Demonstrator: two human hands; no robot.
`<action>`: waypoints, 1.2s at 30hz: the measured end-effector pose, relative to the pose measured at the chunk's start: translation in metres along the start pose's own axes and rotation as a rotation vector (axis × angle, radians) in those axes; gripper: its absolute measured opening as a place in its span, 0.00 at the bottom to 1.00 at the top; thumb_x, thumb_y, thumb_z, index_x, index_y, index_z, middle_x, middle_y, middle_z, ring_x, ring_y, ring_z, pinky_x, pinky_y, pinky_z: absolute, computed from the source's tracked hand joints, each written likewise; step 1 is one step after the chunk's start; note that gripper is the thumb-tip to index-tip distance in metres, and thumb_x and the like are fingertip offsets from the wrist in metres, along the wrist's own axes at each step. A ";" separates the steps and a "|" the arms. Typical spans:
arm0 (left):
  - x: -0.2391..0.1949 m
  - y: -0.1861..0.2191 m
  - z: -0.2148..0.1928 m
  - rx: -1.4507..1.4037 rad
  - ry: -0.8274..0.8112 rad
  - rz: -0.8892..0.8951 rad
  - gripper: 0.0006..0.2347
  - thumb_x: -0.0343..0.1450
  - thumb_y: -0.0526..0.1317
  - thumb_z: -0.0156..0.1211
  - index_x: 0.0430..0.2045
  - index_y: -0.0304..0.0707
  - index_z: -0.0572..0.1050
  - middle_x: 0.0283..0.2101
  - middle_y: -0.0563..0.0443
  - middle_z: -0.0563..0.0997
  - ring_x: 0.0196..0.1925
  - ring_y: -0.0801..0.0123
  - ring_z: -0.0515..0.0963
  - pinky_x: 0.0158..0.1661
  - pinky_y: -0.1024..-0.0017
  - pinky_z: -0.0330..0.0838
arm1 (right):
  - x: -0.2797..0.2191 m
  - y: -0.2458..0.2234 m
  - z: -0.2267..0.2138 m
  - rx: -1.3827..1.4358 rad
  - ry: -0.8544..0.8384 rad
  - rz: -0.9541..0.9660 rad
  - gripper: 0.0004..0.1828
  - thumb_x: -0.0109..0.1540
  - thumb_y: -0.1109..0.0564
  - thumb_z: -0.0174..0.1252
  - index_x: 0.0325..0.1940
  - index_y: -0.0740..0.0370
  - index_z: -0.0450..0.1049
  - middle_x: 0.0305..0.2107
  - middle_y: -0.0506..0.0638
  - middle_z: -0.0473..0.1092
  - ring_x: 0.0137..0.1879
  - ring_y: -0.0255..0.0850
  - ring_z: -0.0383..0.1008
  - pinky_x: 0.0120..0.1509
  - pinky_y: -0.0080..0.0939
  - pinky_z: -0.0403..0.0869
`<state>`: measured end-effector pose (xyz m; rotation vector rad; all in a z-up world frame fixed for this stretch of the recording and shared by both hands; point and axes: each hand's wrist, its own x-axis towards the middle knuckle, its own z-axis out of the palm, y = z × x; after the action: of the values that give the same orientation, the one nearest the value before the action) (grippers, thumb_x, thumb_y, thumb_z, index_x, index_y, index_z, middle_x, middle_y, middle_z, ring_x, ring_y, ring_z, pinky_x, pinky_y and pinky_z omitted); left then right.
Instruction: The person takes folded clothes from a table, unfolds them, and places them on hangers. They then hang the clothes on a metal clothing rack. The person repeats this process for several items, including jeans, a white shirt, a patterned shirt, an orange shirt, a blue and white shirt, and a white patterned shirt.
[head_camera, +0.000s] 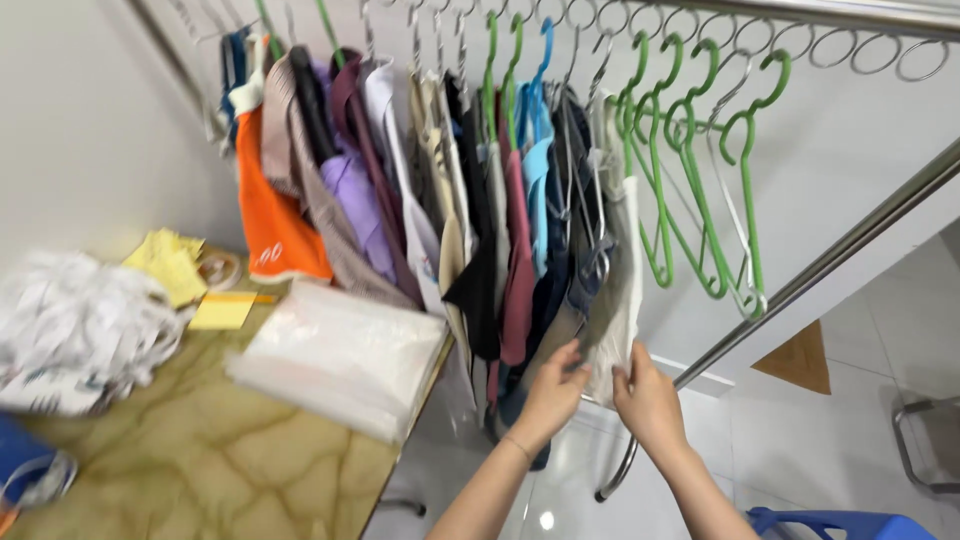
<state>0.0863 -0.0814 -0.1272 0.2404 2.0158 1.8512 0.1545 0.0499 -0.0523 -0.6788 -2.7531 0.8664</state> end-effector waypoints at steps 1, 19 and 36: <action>-0.013 -0.003 -0.008 -0.031 0.056 0.004 0.24 0.72 0.45 0.59 0.66 0.50 0.71 0.63 0.49 0.79 0.55 0.68 0.85 0.54 0.74 0.75 | -0.017 0.004 -0.001 -0.015 -0.065 0.034 0.10 0.65 0.49 0.54 0.37 0.55 0.63 0.28 0.55 0.79 0.43 0.64 0.77 0.46 0.56 0.69; -0.386 -0.037 -0.248 -0.258 1.088 -0.150 0.16 0.71 0.42 0.61 0.54 0.48 0.81 0.61 0.56 0.83 0.53 0.75 0.83 0.58 0.77 0.72 | -0.144 -0.111 0.080 0.581 -0.830 -0.220 0.12 0.67 0.61 0.59 0.51 0.69 0.83 0.38 0.66 0.86 0.44 0.51 0.86 0.49 0.40 0.76; -0.530 -0.148 -0.562 -0.260 1.231 -0.327 0.18 0.71 0.43 0.58 0.56 0.43 0.77 0.51 0.54 0.83 0.50 0.71 0.82 0.49 0.74 0.71 | -0.264 -0.362 0.240 0.672 -0.968 -0.313 0.14 0.68 0.62 0.57 0.52 0.77 0.81 0.37 0.72 0.83 0.43 0.56 0.84 0.53 0.49 0.81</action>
<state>0.3658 -0.8162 -0.1557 -1.5397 2.1451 2.1947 0.1821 -0.4578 -0.0459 0.4046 -2.7496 2.3082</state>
